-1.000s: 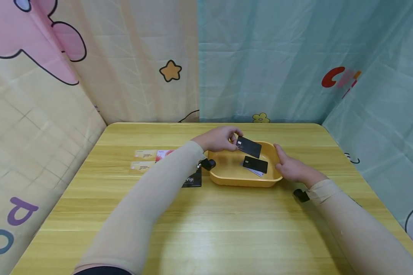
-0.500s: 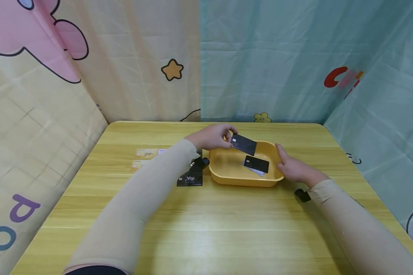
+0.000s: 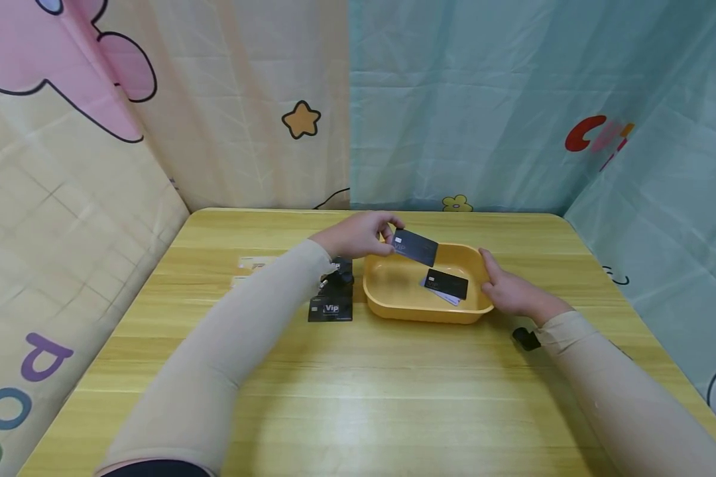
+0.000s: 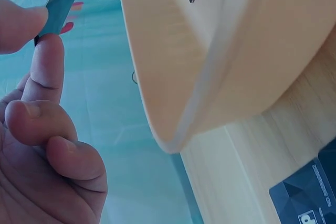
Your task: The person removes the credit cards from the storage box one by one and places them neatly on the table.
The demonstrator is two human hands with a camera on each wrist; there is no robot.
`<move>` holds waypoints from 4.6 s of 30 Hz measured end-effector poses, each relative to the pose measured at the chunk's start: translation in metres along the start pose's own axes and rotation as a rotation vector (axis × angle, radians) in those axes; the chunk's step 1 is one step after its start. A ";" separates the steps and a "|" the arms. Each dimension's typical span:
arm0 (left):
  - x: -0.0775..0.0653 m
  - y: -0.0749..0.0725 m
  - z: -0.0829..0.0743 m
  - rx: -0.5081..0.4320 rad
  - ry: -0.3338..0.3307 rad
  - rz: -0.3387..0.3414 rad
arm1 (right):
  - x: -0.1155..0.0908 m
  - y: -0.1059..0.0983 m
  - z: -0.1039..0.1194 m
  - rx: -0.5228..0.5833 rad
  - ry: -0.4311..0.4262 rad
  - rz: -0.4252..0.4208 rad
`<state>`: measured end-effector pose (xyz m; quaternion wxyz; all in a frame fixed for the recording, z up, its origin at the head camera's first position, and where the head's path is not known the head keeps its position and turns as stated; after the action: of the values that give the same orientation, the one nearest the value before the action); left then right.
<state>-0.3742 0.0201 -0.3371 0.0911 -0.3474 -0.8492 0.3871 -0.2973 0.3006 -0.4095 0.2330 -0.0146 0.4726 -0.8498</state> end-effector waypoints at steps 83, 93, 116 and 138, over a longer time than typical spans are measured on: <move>-0.181 -0.036 0.145 -0.111 -0.313 -0.111 | 0.004 -0.003 -0.001 0.004 0.011 0.007; -0.198 -0.029 0.163 -0.088 -0.339 -0.072 | 0.005 -0.003 -0.002 0.023 0.024 0.022; -0.199 -0.015 0.175 -0.003 -0.379 -0.026 | 0.005 -0.003 -0.001 0.034 0.029 0.025; -0.199 -0.006 0.174 0.023 -0.363 0.014 | 0.005 -0.003 -0.001 0.013 0.039 0.023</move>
<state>-0.3037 -0.2172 -0.4291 -0.0626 -0.2768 -0.8447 0.4537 -0.3029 0.3005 -0.4081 0.2337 0.0091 0.4717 -0.8502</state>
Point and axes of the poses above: each hand's wrist, its own x-axis towards the middle knuckle, its own y-axis out of the palm, z = x × y, the point moved 6 cm from there along x, towards the middle knuckle, and after that the axes turned 6 degrees about -y, right-handed, at the moved point
